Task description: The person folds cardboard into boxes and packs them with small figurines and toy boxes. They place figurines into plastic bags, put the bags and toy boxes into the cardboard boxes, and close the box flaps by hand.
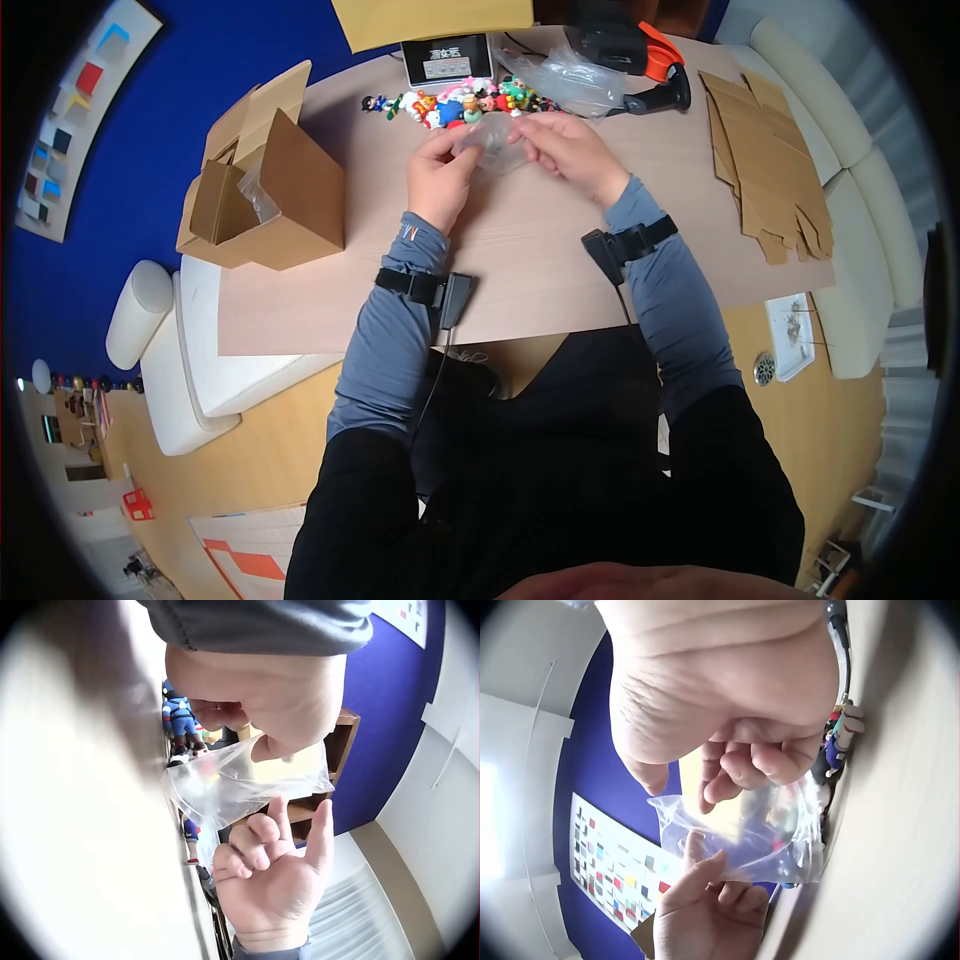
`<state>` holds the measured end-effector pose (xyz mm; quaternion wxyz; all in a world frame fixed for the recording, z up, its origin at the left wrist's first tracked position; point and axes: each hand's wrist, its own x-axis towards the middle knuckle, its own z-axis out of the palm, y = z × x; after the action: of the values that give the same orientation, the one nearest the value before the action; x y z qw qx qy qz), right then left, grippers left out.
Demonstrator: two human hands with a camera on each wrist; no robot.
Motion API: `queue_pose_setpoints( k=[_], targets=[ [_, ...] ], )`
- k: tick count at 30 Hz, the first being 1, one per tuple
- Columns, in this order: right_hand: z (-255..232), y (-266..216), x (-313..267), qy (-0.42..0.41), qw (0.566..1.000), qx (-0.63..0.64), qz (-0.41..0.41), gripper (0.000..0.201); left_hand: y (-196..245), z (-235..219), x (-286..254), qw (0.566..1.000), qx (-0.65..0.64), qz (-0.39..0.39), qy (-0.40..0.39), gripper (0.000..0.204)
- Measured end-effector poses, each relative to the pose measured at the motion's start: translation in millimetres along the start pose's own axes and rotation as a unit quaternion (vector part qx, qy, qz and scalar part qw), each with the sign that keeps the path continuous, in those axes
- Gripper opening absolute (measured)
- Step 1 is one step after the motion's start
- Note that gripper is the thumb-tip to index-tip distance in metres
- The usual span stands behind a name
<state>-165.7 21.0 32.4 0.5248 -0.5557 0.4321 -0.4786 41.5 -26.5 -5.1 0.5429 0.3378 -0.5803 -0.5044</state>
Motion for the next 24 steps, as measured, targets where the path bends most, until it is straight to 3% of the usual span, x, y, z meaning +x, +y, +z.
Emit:
queue_pose_setpoints(
  k=[2,9,10,11,12,14,15,19,21,22,24],
  targets=[
    [6,2,-1,-0.007,1.000,-0.006,-0.022,0.034,-1,0,-2,0.996,0.080,0.036,-0.022,0.027],
    [5,0,0,-0.016,0.997,-0.034,-0.063,0.034,7,6,-5,0.980,0.155,0.101,-0.073,0.024],
    [2,6,4,-0.015,0.997,-0.034,-0.062,0.034,7,8,-5,0.993,0.086,0.044,-0.065,0.021],
    [-1,16,10,0.040,0.995,-0.044,-0.076,0.036,7,9,-5,0.998,0.017,-0.012,-0.057,0.021],
    [-5,26,15,0.094,0.990,-0.053,-0.090,0.040,8,8,-5,0.998,0.016,-0.012,-0.058,0.021],
    [-6,29,19,0.122,0.987,-0.038,-0.102,0.040,13,3,-3,0.989,-0.115,-0.091,-0.027,0.028],
    [-6,31,20,0.149,0.982,-0.024,-0.115,0.039,15,3,-2,0.989,-0.122,-0.080,-0.009,0.031],
    [-4,16,9,0.135,0.981,-0.137,-0.027,0.030,6,-4,4,0.982,-0.163,-0.089,0.022,0.029],
    [-5,11,6,0.028,0.995,-0.088,0.045,0.029,5,-6,5,0.983,-0.153,-0.097,0.040,0.023],
    [-5,11,6,0.028,0.995,-0.088,0.045,0.029,9,-3,4,0.983,-0.153,-0.097,0.040,0.023],
    [-5,12,6,0.019,0.998,-0.060,0.020,0.026,18,5,1,0.983,-0.107,-0.097,0.113,0.016]
  ],
)
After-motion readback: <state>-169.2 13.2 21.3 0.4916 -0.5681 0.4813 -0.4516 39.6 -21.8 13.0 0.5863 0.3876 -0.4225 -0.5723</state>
